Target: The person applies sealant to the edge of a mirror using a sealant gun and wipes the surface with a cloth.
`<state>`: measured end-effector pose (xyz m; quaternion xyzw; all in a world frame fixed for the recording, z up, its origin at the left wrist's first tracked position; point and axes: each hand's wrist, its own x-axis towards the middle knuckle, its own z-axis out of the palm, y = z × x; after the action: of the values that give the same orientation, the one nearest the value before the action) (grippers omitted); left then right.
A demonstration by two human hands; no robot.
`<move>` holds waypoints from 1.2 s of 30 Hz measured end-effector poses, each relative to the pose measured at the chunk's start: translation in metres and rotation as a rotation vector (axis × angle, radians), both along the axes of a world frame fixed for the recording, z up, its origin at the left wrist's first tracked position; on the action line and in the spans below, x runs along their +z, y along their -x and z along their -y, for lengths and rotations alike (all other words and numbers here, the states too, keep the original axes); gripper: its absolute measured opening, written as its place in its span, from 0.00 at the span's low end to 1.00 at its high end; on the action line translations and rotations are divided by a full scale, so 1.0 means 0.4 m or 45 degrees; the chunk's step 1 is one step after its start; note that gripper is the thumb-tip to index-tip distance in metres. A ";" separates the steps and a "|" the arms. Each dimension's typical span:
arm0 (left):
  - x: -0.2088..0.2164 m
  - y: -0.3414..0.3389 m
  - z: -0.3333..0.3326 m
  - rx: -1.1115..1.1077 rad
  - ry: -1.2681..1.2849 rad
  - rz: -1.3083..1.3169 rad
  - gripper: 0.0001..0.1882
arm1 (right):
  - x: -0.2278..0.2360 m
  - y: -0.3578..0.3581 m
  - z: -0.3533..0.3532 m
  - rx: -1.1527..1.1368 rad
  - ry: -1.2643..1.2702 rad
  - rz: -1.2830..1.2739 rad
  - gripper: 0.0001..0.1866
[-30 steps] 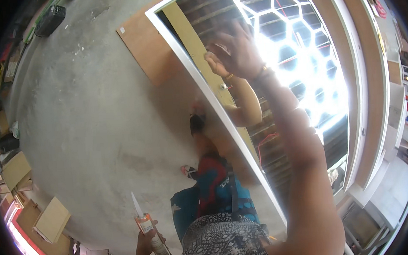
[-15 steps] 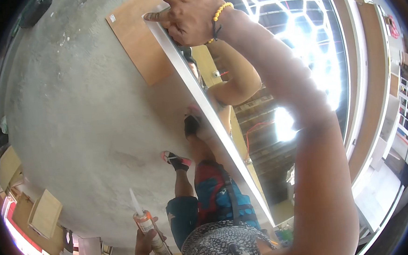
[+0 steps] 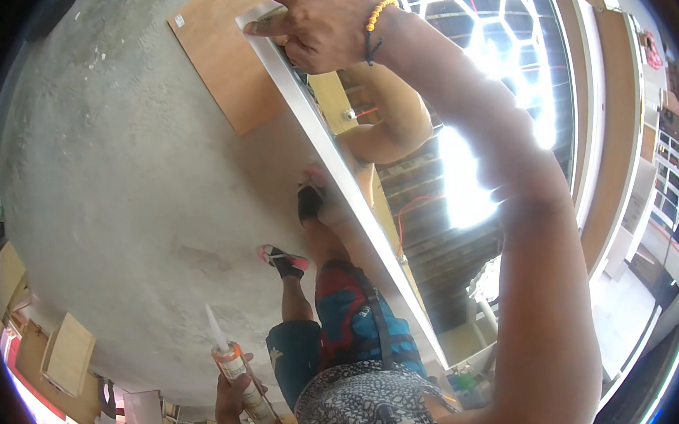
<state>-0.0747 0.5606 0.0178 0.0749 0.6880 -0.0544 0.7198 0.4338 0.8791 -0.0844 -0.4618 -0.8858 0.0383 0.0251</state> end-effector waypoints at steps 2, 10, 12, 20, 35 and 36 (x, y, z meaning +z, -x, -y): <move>0.006 0.003 0.009 0.025 -0.005 -0.012 0.28 | 0.006 0.002 0.015 0.005 0.042 -0.037 0.27; -0.006 0.030 0.027 -0.075 0.024 0.024 0.34 | 0.008 0.001 0.053 -0.008 0.021 0.048 0.28; -0.005 0.028 0.029 -0.058 0.020 0.027 0.35 | 0.025 0.005 0.064 -0.008 0.117 -0.004 0.27; -0.010 0.034 0.053 -0.051 -0.012 0.056 0.39 | 0.037 0.009 0.113 -0.023 0.177 -0.041 0.24; -0.009 0.019 0.060 0.012 -0.087 0.026 0.29 | 0.037 -0.001 0.247 0.010 0.239 -0.157 0.24; -0.011 0.020 0.062 -0.016 -0.118 0.000 0.35 | 0.039 0.001 0.254 0.020 0.292 -0.136 0.24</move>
<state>-0.0827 0.5358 0.0134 0.1124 0.6893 -0.0270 0.7152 0.4333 0.7775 -0.0689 -0.4519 -0.8766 0.1642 0.0189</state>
